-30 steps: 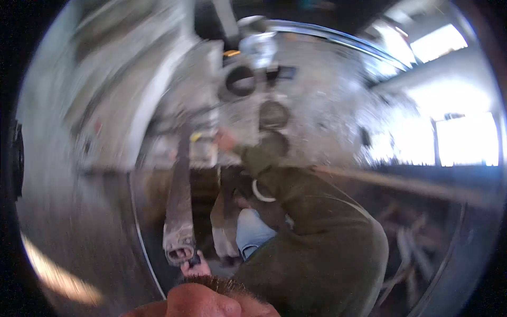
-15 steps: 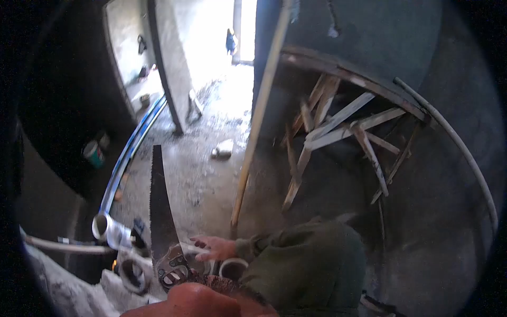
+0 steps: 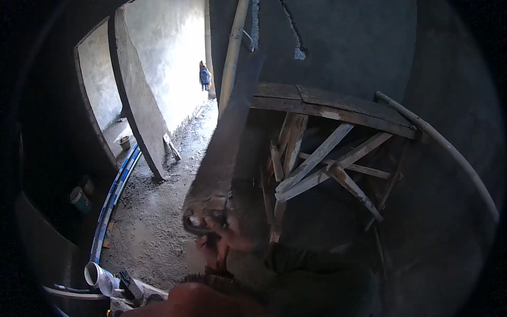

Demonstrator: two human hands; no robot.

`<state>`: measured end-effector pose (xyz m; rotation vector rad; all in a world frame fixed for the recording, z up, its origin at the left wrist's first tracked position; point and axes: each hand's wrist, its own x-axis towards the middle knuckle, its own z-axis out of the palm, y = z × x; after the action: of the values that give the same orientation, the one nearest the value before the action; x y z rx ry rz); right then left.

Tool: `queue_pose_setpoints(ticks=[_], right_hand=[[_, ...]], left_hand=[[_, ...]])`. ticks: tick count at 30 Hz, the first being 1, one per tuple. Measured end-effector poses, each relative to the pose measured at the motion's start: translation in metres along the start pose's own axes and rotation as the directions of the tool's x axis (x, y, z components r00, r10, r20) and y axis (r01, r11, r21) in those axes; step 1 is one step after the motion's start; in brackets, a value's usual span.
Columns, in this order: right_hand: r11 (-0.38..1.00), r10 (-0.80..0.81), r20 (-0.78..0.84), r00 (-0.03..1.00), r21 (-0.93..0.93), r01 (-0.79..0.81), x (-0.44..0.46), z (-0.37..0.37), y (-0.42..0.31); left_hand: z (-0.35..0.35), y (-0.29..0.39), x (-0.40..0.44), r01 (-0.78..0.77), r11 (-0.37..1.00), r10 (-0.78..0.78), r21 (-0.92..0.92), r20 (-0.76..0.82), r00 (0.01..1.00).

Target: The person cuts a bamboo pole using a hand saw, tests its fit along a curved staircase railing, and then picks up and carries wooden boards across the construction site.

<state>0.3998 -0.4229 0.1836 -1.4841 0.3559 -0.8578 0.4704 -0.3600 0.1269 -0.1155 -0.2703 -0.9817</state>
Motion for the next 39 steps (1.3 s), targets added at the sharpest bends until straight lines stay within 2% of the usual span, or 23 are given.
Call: queue_pose_setpoints(ticks=[2,3,4,5,6,7,8,12,14,16,17,18,20,22,23,25,27,28,30,31,32,36,39], right_hand=[[0.999,-0.022,-0.075,0.997,-0.034,0.02,0.01,-0.025,-0.01],[0.997,-0.048,-0.146,0.988,-0.072,0.037,0.015,-0.039,-0.017],[0.996,-0.049,-0.146,0.988,-0.076,0.038,0.02,-0.05,-0.029],[0.98,-0.145,-0.249,0.958,-0.167,0.105,0.024,-0.06,-0.044],[0.952,-0.248,-0.341,0.907,-0.261,0.162,0.027,-0.07,-0.056],[0.949,-0.256,-0.344,0.904,-0.266,0.168,0.029,-0.08,-0.061],[0.933,-0.302,-0.395,0.868,-0.308,0.184,0.029,-0.088,-0.067],[0.873,-0.437,-0.526,0.73,-0.442,0.204,0.02,-0.107,-0.078],[0.867,-0.477,-0.608,0.635,-0.443,0.227,0.018,-0.106,-0.082],[0.858,-0.485,-0.656,0.579,-0.485,0.168,0.013,-0.122,-0.073],[0.864,-0.456,-0.634,0.625,-0.485,0.138,0.012,-0.118,-0.071],[0.853,-0.467,-0.739,0.485,-0.522,0.025,0.009,-0.111,-0.073],[0.832,-0.459,-0.805,0.376,-0.538,-0.136,0.003,-0.111,-0.074],[0.772,-0.544,-0.696,0.469,-0.634,-0.045,-0.001,-0.117,-0.078],[0.777,-0.511,-0.688,0.515,-0.626,-0.064,0.002,-0.111,-0.079],[0.777,-0.527,-0.719,0.453,-0.623,-0.086,0.008,-0.105,-0.08],[0.753,-0.538,-0.692,0.482,-0.651,-0.093,0.017,-0.117,-0.073],[0.731,-0.556,-0.676,0.484,-0.675,-0.104,0.02,-0.126,-0.067],[0.757,-0.548,-0.672,0.498,-0.652,-0.046,0.037,-0.137,-0.058],[0.753,-0.593,-0.68,0.431,-0.658,0.0,0.055,-0.127,-0.063],[0.751,-0.627,-0.691,0.359,-0.658,0.044,0.07,-0.122,-0.062],[0.755,-0.541,-0.695,0.474,-0.649,-0.092,0.099,-0.176,-0.076],[0.383,-0.771,-0.359,0.525,-0.921,-0.068,0.133,-0.224,-0.097]], left_hand=[[-0.008,-0.006,0.017,0.094,0.991,-0.09,0.094,-0.047,0.995],[-0.014,-0.006,0.025,0.183,0.79,-0.215,0.585,-0.015,0.977],[-0.024,-0.007,0.035,0.178,0.367,-0.334,0.913,-0.049,0.941],[-0.049,-0.008,0.047,0.014,0.133,-0.291,0.991,0.025,0.956],[-0.073,-0.007,0.069,0.008,0.138,-0.295,0.99,0.033,0.955],[-0.098,-0.002,0.093,-0.205,-0.204,-0.123,0.957,0.183,0.976],[-0.12,0.002,0.114,-0.316,-0.543,-0.006,0.778,0.373,0.928],[-0.152,0.004,0.252,-0.274,-0.641,0.185,0.717,0.491,0.851],[-0.165,-0.001,0.31,-0.182,-0.672,0.194,0.718,0.408,0.892],[-0.136,-0.004,0.333,-0.11,-0.575,0.163,0.811,0.245,0.956],[-0.149,-0.007,0.355,-0.154,-0.572,0.089,0.806,0.248,0.965],[-0.166,-0.009,0.375,-0.196,-0.567,0.013,0.8,0.247,0.969],[-0.162,-0.018,0.385,-0.128,-0.458,-0.024,0.88,0.132,0.991],[-0.156,-0.023,0.384,-0.112,-0.463,0.052,0.879,0.153,0.987],[-0.144,-0.022,0.381,-0.035,-0.489,0.096,0.871,0.094,0.991],[-0.142,-0.02,0.379,0.075,-0.512,0.164,0.856,0.011,0.986],[-0.146,-0.02,0.392,0.116,-0.428,0.063,0.896,-0.099,0.993],[-0.155,-0.023,0.399,0.139,-0.426,0.085,0.894,-0.113,0.99],[-0.177,-0.021,0.408,-0.025,-0.396,0.041,0.918,0.044,0.998],[-0.178,-0.018,0.406,0.003,-0.401,0.073,0.916,0.029,0.997],[-0.18,-0.017,0.4,-0.068,-0.351,0.084,0.934,0.103,0.991],[-0.162,0.009,0.386,-0.207,-0.288,0.145,0.935,0.257,0.955],[-0.142,0.044,0.381,-0.229,-0.338,0.156,0.913,0.294,0.943]])
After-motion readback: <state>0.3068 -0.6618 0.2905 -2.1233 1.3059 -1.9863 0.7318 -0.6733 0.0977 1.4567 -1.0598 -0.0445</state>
